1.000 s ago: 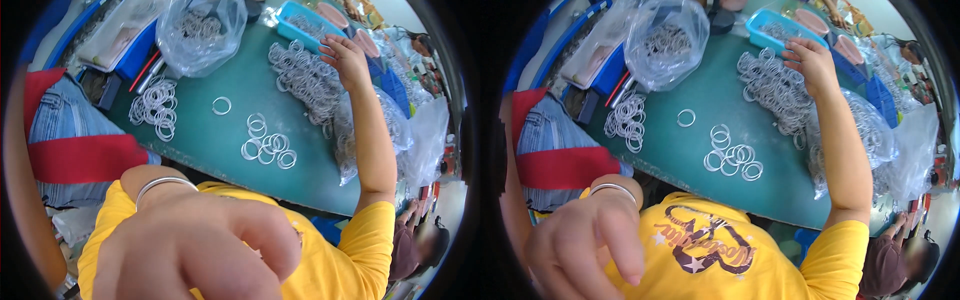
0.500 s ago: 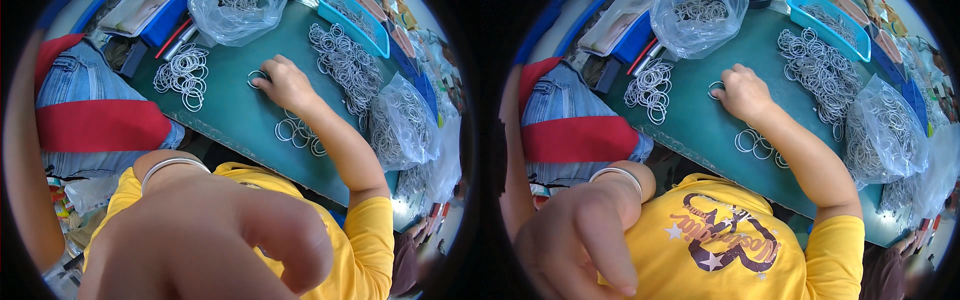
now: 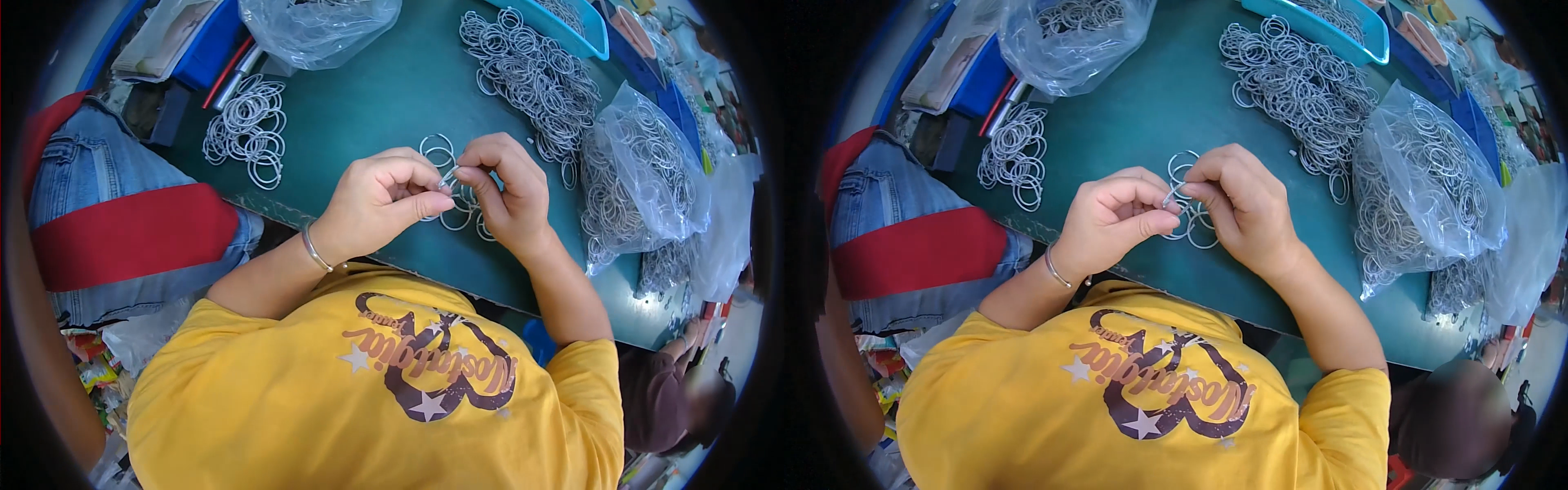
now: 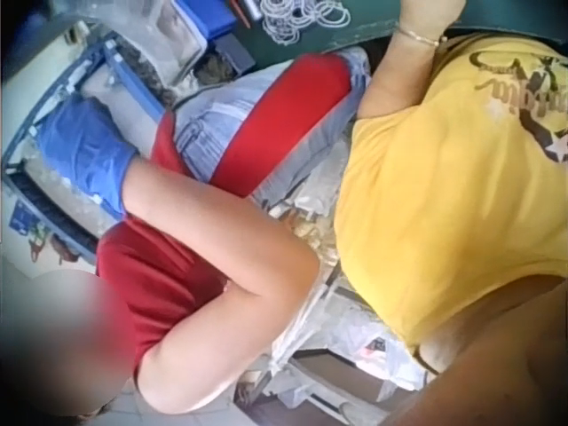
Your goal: The person assembles small metal rings and star-shaped ornaments by hand, picking up several finished star pieces and holding them in their palm before continuing to manipulate the rings.
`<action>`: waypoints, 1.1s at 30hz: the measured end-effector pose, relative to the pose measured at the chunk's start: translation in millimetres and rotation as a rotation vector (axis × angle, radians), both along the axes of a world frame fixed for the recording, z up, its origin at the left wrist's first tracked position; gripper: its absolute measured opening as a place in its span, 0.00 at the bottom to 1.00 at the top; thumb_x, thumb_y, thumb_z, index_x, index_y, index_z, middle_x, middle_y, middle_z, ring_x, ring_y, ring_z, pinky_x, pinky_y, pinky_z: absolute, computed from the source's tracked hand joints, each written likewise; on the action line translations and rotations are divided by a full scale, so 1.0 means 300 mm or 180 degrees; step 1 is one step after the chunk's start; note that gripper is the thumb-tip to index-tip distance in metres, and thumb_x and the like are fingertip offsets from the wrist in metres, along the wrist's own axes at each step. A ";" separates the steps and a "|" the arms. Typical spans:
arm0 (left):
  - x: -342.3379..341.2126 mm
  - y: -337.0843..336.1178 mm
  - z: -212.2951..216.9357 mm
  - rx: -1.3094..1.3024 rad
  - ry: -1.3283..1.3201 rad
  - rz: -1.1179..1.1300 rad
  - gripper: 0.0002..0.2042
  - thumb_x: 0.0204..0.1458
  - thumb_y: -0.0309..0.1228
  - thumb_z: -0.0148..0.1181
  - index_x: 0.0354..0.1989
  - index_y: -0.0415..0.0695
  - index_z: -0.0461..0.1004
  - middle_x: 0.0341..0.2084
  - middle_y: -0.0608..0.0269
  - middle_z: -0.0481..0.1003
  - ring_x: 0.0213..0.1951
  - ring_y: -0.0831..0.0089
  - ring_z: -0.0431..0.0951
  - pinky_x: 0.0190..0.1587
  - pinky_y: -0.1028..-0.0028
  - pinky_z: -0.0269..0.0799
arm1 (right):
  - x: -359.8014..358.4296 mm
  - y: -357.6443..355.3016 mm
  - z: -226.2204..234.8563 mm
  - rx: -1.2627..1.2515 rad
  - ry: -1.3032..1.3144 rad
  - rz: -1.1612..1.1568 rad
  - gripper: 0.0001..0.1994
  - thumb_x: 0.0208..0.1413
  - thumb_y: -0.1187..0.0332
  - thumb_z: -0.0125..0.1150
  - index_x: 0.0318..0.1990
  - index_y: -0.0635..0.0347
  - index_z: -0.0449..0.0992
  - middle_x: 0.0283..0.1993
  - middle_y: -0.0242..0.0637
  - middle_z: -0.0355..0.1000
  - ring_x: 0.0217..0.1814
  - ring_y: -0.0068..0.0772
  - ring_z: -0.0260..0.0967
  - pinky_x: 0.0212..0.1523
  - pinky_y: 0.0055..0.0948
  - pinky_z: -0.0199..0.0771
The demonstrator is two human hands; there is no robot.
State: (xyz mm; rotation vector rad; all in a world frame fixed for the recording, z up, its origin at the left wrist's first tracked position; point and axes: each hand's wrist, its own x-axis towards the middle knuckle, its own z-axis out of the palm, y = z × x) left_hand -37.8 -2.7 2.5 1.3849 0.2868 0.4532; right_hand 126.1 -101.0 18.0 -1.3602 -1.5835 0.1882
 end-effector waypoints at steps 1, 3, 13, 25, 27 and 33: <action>0.004 -0.007 -0.003 0.0320 0.0012 0.0094 0.06 0.44 0.19 0.65 0.32 0.35 0.75 0.33 0.62 0.73 0.32 0.81 0.73 0.34 0.84 0.71 | -0.007 -0.010 -0.005 0.0013 0.0064 -0.0144 0.07 0.43 0.84 0.61 0.31 0.65 0.72 0.30 0.40 0.70 0.31 0.37 0.69 0.30 0.27 0.69; 0.013 -0.017 -0.005 0.0630 0.0036 0.0196 0.06 0.44 0.19 0.65 0.31 0.35 0.76 0.32 0.62 0.73 0.31 0.81 0.74 0.32 0.84 0.71 | -0.010 -0.034 -0.016 -0.0133 0.0274 -0.0521 0.07 0.46 0.84 0.58 0.33 0.65 0.73 0.31 0.39 0.71 0.31 0.32 0.70 0.30 0.25 0.70; 0.056 -0.032 -0.019 0.2329 -0.0049 0.0633 0.08 0.37 0.24 0.70 0.24 0.39 0.76 0.24 0.62 0.74 0.25 0.73 0.74 0.27 0.77 0.68 | 0.014 -0.087 -0.045 -0.0651 0.1011 -0.0498 0.03 0.51 0.75 0.61 0.33 0.64 0.75 0.27 0.34 0.70 0.24 0.20 0.66 0.25 0.19 0.65; 0.064 -0.015 -0.021 0.1984 -0.0220 0.0909 0.11 0.35 0.25 0.72 0.25 0.40 0.73 0.27 0.62 0.71 0.25 0.77 0.72 0.26 0.79 0.68 | 0.012 -0.089 -0.023 -0.0606 0.0838 -0.0148 0.02 0.47 0.78 0.63 0.29 0.64 0.76 0.27 0.35 0.72 0.25 0.24 0.66 0.24 0.20 0.65; 0.072 -0.023 -0.040 0.0802 -0.0274 0.1193 0.11 0.38 0.25 0.71 0.27 0.38 0.74 0.29 0.63 0.71 0.26 0.80 0.73 0.26 0.81 0.69 | 0.019 -0.088 -0.024 -0.0543 0.0897 -0.0101 0.03 0.47 0.78 0.63 0.29 0.64 0.76 0.28 0.35 0.72 0.26 0.25 0.67 0.25 0.21 0.65; 0.068 0.011 -0.054 0.1132 -0.0314 0.0841 0.06 0.44 0.21 0.64 0.32 0.37 0.77 0.31 0.60 0.75 0.29 0.77 0.75 0.31 0.81 0.70 | 0.028 -0.087 -0.043 -0.0576 0.1164 -0.0090 0.03 0.46 0.79 0.63 0.30 0.64 0.77 0.28 0.36 0.73 0.27 0.26 0.68 0.27 0.21 0.66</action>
